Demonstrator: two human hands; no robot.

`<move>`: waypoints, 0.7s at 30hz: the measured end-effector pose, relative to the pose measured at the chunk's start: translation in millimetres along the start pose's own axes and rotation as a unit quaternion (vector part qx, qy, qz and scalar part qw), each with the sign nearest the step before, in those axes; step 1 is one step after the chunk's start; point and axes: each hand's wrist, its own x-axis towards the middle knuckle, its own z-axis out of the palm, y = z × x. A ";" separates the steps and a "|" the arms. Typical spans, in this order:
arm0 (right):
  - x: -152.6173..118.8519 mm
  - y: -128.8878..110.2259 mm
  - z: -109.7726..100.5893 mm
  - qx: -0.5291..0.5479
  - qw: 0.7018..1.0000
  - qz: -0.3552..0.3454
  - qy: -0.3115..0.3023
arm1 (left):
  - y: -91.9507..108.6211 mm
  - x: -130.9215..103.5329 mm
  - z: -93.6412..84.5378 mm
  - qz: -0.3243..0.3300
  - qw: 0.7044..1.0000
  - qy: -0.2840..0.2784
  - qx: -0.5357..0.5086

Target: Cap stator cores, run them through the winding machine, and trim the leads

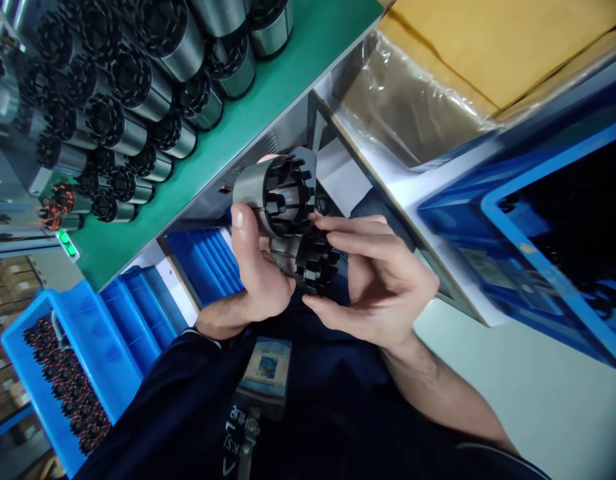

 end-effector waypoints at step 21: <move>1.7 -5.8 -0.6 -0.111 0.993 -0.041 -0.012 | 9.8 6.3 -10.1 -0.024 0.998 -0.003 0.060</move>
